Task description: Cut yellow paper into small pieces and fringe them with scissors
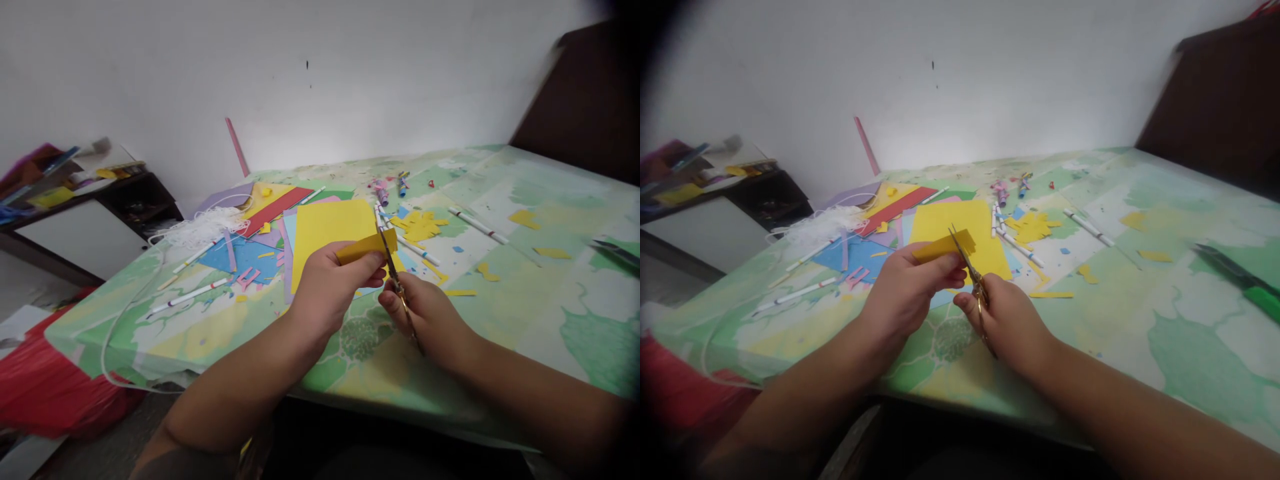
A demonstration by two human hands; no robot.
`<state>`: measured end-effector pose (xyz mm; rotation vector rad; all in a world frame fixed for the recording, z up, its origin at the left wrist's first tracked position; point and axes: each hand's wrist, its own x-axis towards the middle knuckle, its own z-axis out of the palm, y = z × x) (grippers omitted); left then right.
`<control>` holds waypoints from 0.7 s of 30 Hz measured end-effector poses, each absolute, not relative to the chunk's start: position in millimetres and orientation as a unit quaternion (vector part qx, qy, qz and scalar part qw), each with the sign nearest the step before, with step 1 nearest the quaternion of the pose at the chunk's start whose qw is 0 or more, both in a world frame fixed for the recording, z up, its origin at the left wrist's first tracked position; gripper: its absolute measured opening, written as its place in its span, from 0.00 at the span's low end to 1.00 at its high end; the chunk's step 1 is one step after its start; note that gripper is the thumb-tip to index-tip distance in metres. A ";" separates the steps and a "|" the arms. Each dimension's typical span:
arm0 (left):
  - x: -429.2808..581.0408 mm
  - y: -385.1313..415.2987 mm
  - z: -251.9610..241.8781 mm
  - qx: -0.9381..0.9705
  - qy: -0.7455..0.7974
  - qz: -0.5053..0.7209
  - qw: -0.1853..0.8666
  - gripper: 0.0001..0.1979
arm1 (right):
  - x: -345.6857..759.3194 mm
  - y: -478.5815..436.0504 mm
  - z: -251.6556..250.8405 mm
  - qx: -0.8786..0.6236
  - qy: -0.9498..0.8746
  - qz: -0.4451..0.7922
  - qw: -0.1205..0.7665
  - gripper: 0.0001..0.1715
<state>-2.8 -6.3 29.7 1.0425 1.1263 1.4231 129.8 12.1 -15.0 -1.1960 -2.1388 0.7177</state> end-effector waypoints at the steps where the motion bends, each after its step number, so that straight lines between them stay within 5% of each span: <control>1: -2.8 -6.0 29.4 0.424 0.457 0.588 0.515 0.07 | 129.9 12.4 -15.0 -0.450 -0.799 0.276 0.287 0.25; 21: -3.2 -5.3 28.3 0.427 0.451 0.622 0.478 0.05 | 127.1 8.2 -17.3 -0.398 -0.807 0.312 0.304 0.31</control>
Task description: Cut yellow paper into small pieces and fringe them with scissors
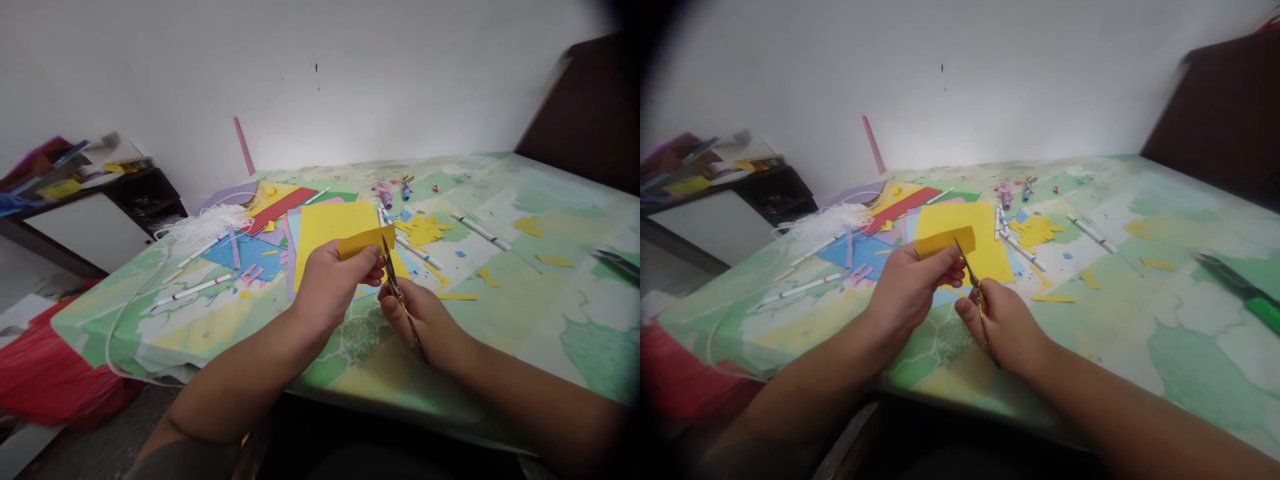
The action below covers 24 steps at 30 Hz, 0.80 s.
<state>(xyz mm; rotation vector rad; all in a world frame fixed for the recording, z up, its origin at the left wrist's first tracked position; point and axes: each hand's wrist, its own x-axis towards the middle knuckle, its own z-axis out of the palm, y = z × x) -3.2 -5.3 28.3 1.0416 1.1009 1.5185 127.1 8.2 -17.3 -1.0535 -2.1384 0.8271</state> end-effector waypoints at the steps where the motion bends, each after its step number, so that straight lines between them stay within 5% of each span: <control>1: -2.5 -5.7 28.0 0.427 0.449 0.620 0.482 0.05 | 126.8 8.5 -17.2 -0.397 -0.807 0.314 0.305 0.31; 24: 0.3 -7.6 27.8 0.425 0.444 0.622 0.486 0.06 | 123.5 10.0 -17.3 -0.420 -0.794 0.311 0.309 0.41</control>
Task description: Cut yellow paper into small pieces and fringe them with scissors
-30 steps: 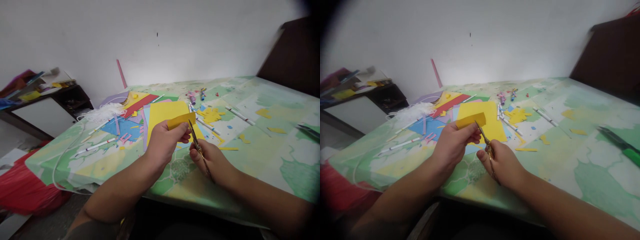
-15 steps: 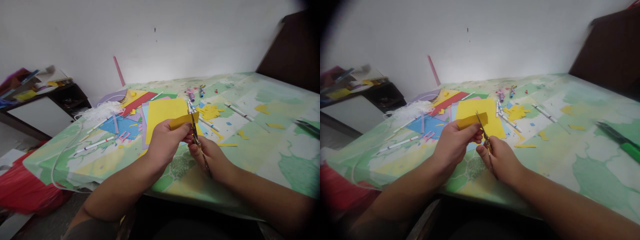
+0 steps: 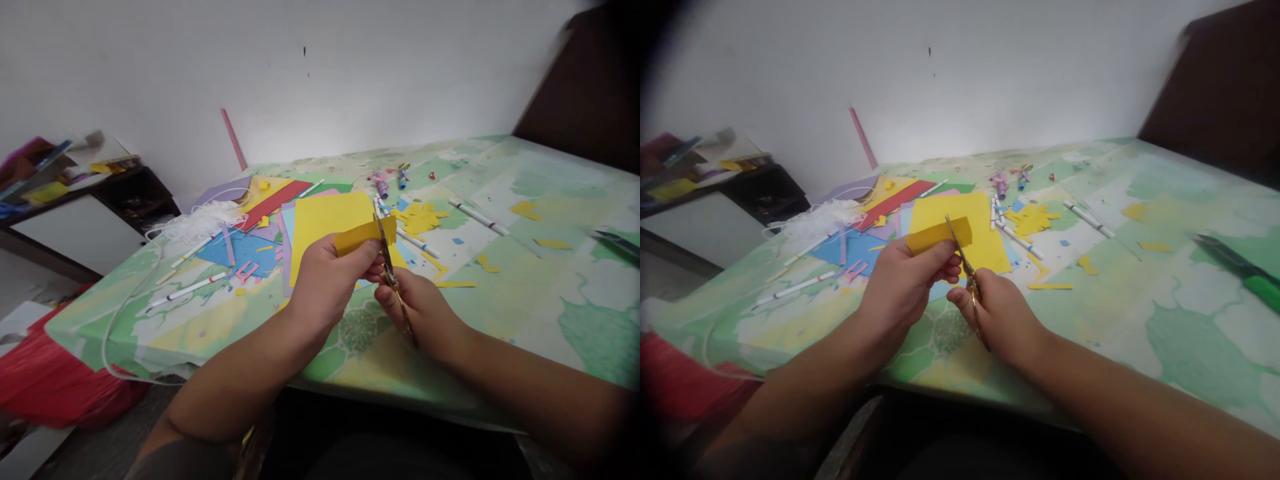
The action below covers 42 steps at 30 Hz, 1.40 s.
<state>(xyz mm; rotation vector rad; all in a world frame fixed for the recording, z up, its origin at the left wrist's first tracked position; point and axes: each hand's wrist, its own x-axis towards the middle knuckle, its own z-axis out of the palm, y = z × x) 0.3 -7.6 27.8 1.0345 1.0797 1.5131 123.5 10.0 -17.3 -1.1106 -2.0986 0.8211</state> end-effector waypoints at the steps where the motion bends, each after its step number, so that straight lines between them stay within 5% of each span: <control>1: 0.5 -7.7 28.0 0.423 0.444 0.623 0.486 0.06 | 123.4 10.2 -17.5 -0.420 -0.794 0.313 0.308 0.41; 30: -4.6 -6.6 28.8 0.412 0.469 0.618 0.478 0.07 | 124.4 11.0 -19.5 -0.434 -0.816 0.263 0.276 0.29; 42: -10.8 0.9 28.6 0.354 0.478 0.649 0.474 0.06 | 137.0 21.7 -28.3 -0.399 -0.729 0.426 0.357 0.28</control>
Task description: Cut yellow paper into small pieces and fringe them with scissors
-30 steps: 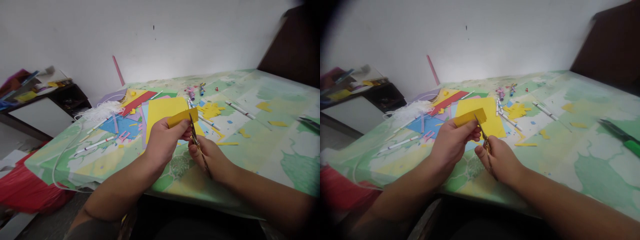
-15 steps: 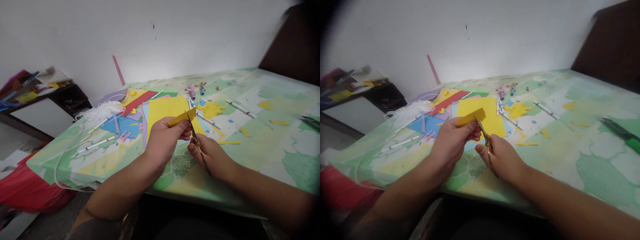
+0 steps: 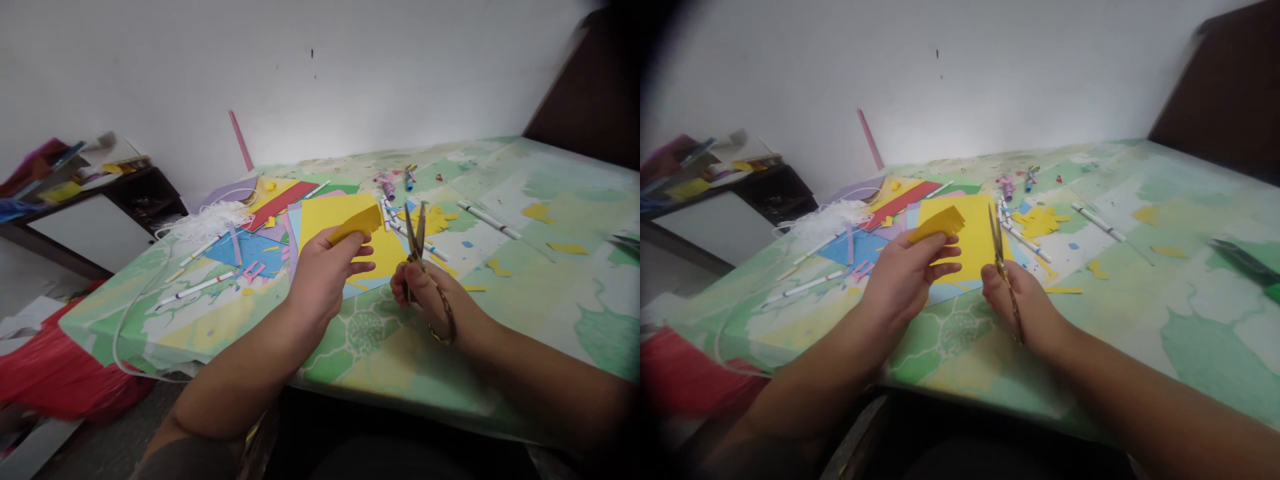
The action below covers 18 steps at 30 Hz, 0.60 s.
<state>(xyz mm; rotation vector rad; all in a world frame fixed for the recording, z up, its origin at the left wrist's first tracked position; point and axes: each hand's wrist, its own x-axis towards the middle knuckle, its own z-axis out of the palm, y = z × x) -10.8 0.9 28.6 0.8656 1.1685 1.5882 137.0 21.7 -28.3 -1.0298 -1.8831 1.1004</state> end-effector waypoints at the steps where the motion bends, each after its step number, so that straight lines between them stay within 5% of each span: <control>1: -9.7 0.8 28.2 0.352 0.482 0.646 0.476 0.06 | 137.1 23.9 -30.4 -0.395 -0.714 0.446 0.367 0.27; 10: -8.9 3.3 19.4 0.391 0.500 0.601 0.485 0.05 | 133.2 36.8 -31.5 -0.381 -0.533 0.599 0.460 0.22; 18: -8.8 4.0 23.8 0.356 0.450 0.663 0.480 0.07 | 135.2 19.0 -14.5 -0.491 -0.771 0.300 0.273 0.26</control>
